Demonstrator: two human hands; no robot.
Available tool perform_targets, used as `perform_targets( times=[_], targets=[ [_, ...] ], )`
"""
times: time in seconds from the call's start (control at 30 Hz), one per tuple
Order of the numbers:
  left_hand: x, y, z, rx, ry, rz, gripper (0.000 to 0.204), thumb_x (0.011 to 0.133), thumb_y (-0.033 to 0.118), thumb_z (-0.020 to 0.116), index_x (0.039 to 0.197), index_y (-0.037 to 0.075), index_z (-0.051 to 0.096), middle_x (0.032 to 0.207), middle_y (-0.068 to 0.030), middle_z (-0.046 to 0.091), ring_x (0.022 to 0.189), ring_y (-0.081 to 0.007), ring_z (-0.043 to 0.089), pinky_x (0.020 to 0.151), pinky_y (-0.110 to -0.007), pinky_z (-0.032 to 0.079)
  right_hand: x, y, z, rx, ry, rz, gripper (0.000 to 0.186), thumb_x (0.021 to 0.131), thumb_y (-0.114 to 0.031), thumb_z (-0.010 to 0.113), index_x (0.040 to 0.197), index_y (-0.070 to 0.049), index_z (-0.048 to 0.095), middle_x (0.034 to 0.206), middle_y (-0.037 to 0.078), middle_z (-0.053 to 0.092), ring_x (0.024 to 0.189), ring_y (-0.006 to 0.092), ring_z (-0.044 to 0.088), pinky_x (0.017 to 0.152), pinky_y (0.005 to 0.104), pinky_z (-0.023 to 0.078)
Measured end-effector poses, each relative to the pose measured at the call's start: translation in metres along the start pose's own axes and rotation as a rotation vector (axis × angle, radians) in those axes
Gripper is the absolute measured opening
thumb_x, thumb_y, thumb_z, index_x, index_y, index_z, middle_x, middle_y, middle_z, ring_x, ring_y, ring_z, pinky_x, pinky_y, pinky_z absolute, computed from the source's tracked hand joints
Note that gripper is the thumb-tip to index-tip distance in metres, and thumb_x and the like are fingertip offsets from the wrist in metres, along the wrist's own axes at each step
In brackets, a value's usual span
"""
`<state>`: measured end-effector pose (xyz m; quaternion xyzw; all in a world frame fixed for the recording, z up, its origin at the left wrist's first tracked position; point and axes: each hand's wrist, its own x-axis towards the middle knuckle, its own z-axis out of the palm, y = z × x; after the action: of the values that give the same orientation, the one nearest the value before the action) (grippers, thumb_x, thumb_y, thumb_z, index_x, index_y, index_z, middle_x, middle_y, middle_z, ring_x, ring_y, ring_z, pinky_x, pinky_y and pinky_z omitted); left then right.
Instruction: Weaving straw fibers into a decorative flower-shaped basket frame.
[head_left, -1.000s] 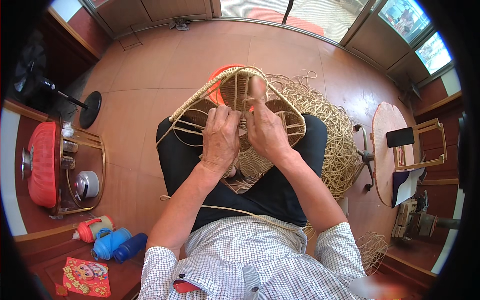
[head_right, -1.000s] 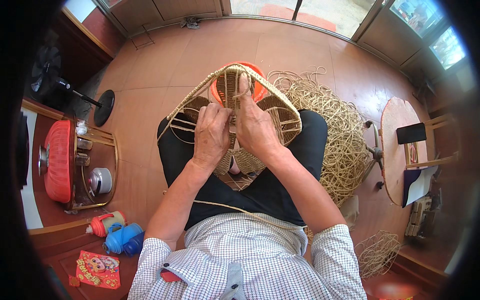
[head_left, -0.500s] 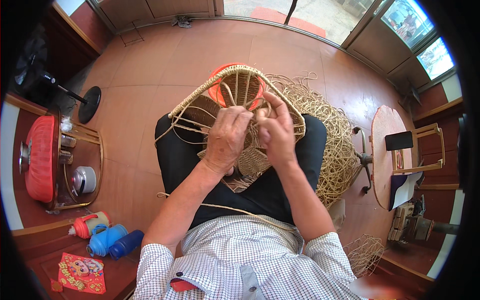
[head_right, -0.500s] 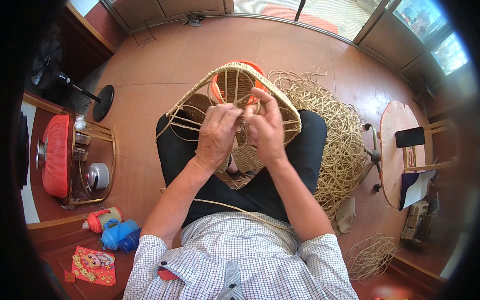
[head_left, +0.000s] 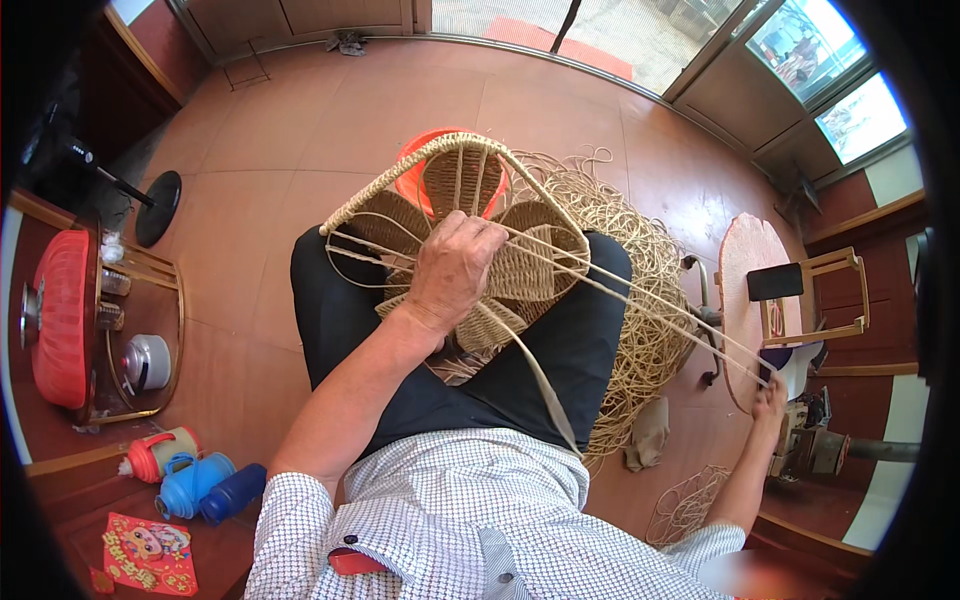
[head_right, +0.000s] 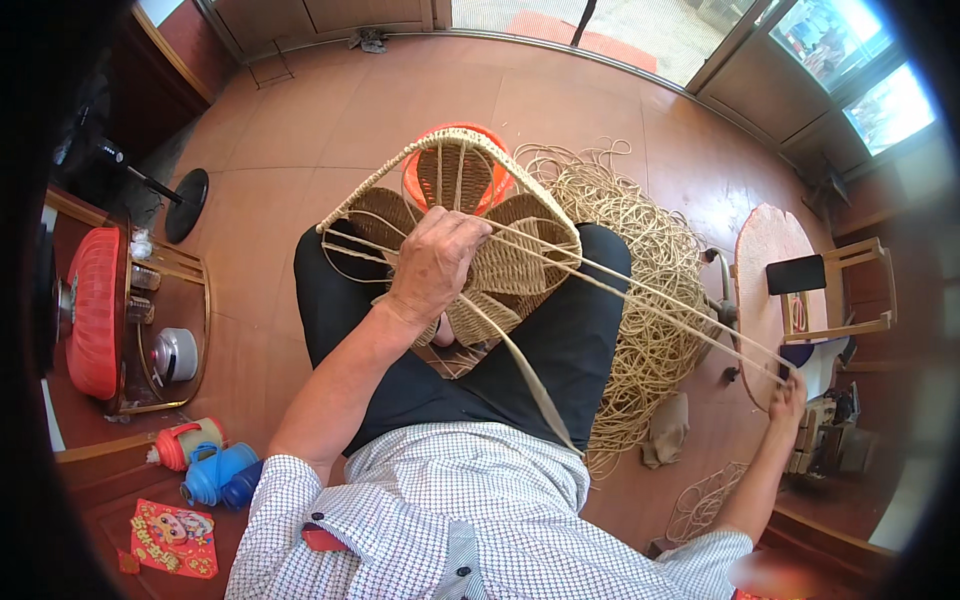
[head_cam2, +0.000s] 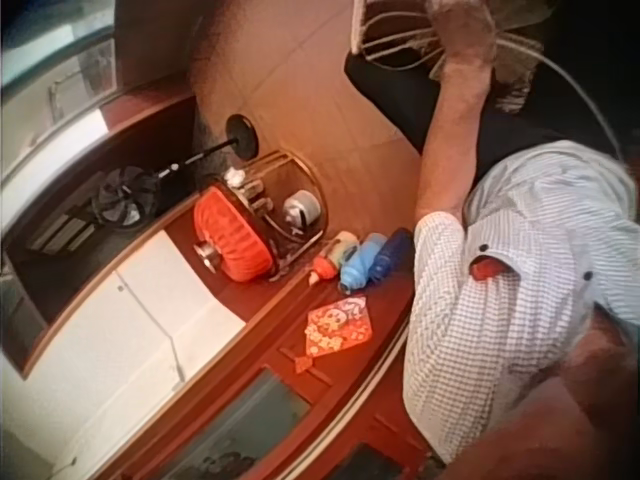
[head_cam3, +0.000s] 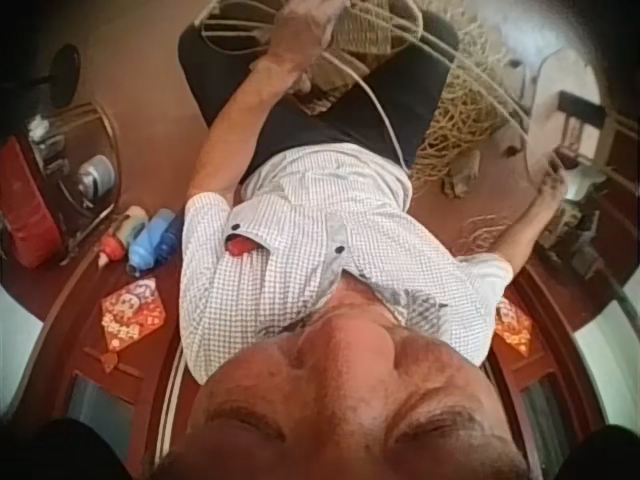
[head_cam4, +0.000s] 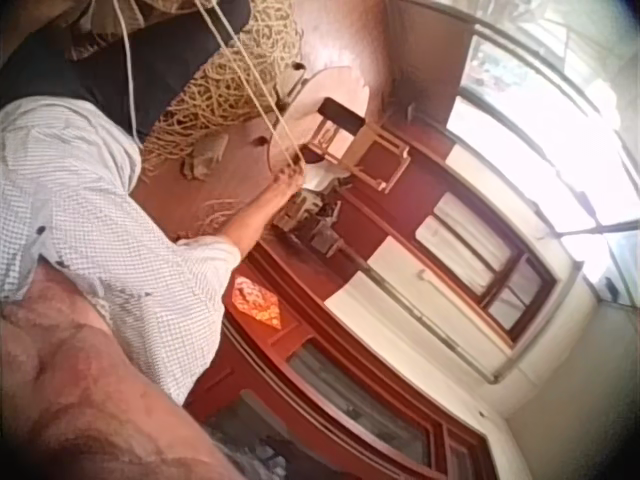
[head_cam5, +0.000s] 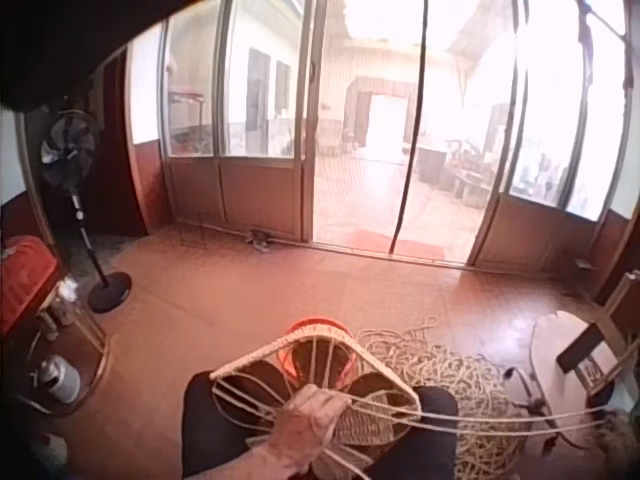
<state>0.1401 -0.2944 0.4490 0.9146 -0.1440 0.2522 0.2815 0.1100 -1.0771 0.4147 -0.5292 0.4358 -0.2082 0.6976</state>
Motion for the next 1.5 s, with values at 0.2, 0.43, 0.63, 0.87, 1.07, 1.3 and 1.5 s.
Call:
perform_targets(
  times=[0.2, 0.43, 0.63, 0.87, 1.07, 1.3, 1.5],
  targets=[
    [0.004, 0.005, -0.001, -0.033, -0.005, -0.026, 0.01, 0.094, 0.007, 0.078, 0.104, 0.007, 0.076, 0.099, -0.0089, 0.077, 0.095, -0.0299, 0.07, 0.085, -0.043, 0.059, -0.02, 0.023, 0.018, -0.674, -0.101, -0.241, 0.027, 0.093, -0.015, 0.081, 0.118, -0.012, 0.073, 0.084, -0.004, 0.066, 0.057, 0.0064, 0.055, 0.046, 0.0227, 0.043],
    [0.006, 0.014, -0.005, -0.055, -0.006, -0.135, 0.017, 0.094, 0.008, 0.079, 0.104, 0.007, 0.066, 0.091, -0.0083, 0.073, 0.089, -0.0306, 0.071, 0.08, -0.047, 0.058, -0.319, 0.099, 0.277, -0.844, -0.797, -1.207, 0.037, 0.094, -0.009, 0.083, 0.131, -0.009, 0.078, 0.122, 0.016, 0.074, 0.115, 0.0334, 0.071, 0.103, 0.0434, 0.055],
    [0.009, 0.015, -0.003, -0.037, 0.027, -0.16, 0.025, 0.094, 0.006, 0.079, 0.11, 0.008, 0.06, 0.091, -0.01, 0.071, 0.088, -0.0342, 0.071, 0.079, -0.05, 0.057, -0.442, 0.141, 0.397, -0.875, -0.961, -1.574, 0.015, 0.093, -0.017, 0.077, 0.107, -0.013, 0.073, 0.107, 0.006, 0.065, 0.105, 0.028, 0.065, 0.093, 0.0458, 0.049],
    [0.007, 0.017, 0.0, 0.011, 0.031, -0.181, 0.023, 0.095, 0.006, 0.078, 0.108, 0.009, 0.058, 0.088, -0.0111, 0.069, 0.086, -0.0354, 0.071, 0.077, -0.051, 0.057, -0.41, 0.151, 0.395, -0.606, -0.933, -1.615, 0.009, 0.097, -0.009, 0.07, 0.105, -0.012, 0.069, 0.087, 0.008, 0.066, 0.08, 0.0291, 0.069, 0.07, 0.0431, 0.054],
    [0.004, 0.016, 0.004, 0.065, 0.051, -0.085, 0.024, 0.096, 0.007, 0.079, 0.105, 0.008, 0.057, 0.085, -0.01, 0.068, 0.082, -0.0323, 0.069, 0.075, -0.05, 0.057, -0.349, 0.097, 0.321, -0.877, -0.684, -1.455, 0.013, 0.111, -0.021, 0.067, 0.106, -0.01, 0.071, 0.079, 0.013, 0.072, 0.071, 0.0335, 0.073, 0.065, 0.0448, 0.055],
    [0.001, 0.024, 0.009, 0.241, 0.044, -0.024, 0.015, 0.097, 0.008, 0.071, 0.107, 0.008, 0.059, 0.087, -0.0087, 0.068, 0.087, -0.0292, 0.069, 0.076, -0.044, 0.06, -0.345, 0.08, 0.325, -0.89, -0.668, -1.197, 0.023, 0.111, -0.029, 0.068, 0.109, -0.007, 0.074, 0.079, 0.015, 0.07, 0.07, 0.0304, 0.071, 0.069, 0.0439, 0.053],
    [-0.004, 0.035, 0.013, 0.461, 0.05, -0.012, 0.015, 0.093, 0.008, 0.067, 0.106, 0.008, 0.062, 0.088, -0.006, 0.066, 0.088, -0.0229, 0.068, 0.078, -0.036, 0.06, -0.35, 0.058, 0.405, -0.718, -0.623, -1.089, 0.031, 0.108, -0.034, 0.069, 0.111, -0.005, 0.08, 0.077, 0.009, 0.07, 0.073, 0.0144, 0.063, 0.073, 0.0366, 0.052]
  ],
)
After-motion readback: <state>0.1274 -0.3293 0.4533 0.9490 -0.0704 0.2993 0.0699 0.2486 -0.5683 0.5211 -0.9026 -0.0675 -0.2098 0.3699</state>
